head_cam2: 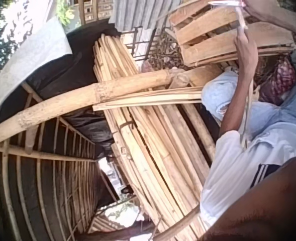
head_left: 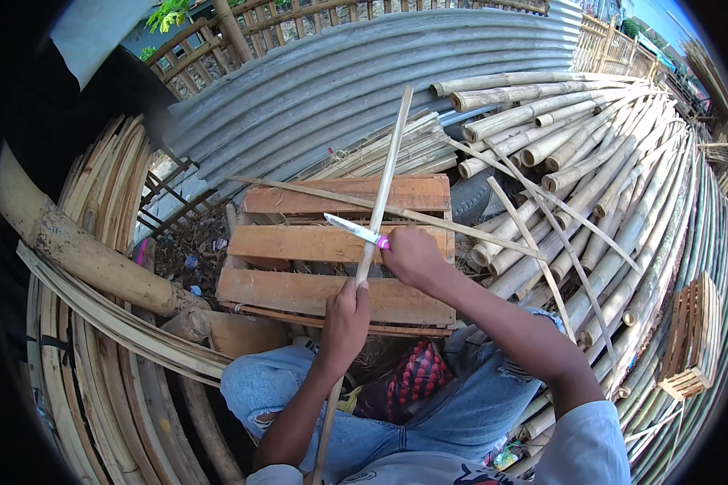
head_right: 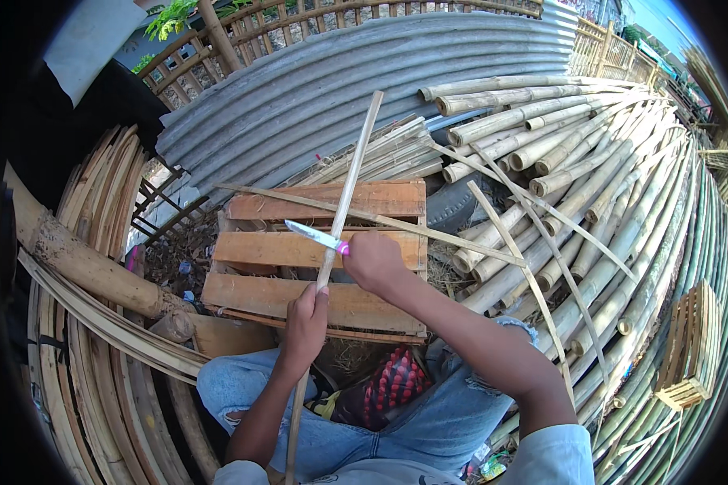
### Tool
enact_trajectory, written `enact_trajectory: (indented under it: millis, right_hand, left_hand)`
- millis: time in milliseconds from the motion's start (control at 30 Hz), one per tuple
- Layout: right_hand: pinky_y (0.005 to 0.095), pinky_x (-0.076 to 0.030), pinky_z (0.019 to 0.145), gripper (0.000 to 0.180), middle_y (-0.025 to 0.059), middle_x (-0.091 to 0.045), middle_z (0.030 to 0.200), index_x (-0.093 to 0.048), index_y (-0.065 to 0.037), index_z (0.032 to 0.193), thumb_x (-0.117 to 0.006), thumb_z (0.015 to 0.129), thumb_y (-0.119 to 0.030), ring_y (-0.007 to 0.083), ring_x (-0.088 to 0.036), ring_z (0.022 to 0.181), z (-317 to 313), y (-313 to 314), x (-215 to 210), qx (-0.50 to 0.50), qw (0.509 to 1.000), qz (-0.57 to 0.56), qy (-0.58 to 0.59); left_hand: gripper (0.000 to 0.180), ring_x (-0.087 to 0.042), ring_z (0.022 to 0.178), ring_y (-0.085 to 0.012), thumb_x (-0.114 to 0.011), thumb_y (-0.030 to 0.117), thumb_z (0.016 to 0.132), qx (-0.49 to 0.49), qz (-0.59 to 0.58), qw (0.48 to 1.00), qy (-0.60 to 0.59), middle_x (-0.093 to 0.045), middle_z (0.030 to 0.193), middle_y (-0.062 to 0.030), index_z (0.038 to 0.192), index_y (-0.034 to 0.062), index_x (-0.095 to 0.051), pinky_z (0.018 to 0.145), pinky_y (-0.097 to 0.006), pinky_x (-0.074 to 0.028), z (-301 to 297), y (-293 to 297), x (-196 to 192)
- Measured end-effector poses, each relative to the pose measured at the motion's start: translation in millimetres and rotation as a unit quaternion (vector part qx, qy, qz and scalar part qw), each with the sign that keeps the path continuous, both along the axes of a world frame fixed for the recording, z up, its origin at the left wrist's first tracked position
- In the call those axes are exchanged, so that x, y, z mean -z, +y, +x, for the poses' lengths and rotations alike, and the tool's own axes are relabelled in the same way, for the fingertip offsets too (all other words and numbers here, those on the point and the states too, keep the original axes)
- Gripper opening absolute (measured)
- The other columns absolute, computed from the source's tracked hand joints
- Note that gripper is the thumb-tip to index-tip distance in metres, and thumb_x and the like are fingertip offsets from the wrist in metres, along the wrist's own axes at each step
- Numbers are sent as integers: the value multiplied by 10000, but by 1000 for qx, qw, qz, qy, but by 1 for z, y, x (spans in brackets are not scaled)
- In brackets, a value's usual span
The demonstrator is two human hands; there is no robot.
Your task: The person cuts, scrapes, and trims bamboo strips using a knife over a wooden crate, then splits and bends the bamboo strips by hand.
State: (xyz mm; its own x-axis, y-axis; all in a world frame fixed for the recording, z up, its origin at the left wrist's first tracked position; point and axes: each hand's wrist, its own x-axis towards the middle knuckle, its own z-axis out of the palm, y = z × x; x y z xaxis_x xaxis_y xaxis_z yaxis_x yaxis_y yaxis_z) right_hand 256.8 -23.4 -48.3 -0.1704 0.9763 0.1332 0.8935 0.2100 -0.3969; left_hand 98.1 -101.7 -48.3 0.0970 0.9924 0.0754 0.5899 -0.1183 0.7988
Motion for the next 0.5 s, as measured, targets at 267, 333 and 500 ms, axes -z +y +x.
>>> enact_trajectory:
  millis: [267, 333, 500]
  right_hand:
    - [493, -488, 695, 351, 282, -602, 734, -615, 72, 758, -514, 841, -254, 438, -607, 752, 51, 24, -20, 106, 990, -24, 89]
    - [488, -494, 691, 326, 274, -608, 733, -623, 60, 747, -530, 821, -244, 437, -610, 737, 32, 4, -23, 18, 996, -67, 57]
    - [480, -507, 678, 295, 260, -617, 723, -639, 30, 712, -546, 789, -240, 415, -626, 709, -9, -48, 0, -92, 990, -102, -3]
  left_hand:
    - [294, -466, 512, -334, -425, 197, 948, 25, -145, 985, -89, -432, 566, -210, 772, -37, -443, 528, -397, -369, -13, -24, 9]
    - [293, -425, 488, -260, -421, 199, 952, 18, -122, 987, -101, -409, 553, -187, 775, -35, -439, 524, -379, -365, -18, -21, 17]
    - [270, -400, 442, -152, -434, 183, 950, 14, -60, 996, -68, -406, 522, -74, 753, -1, -447, 460, -320, -348, -19, -22, 22]
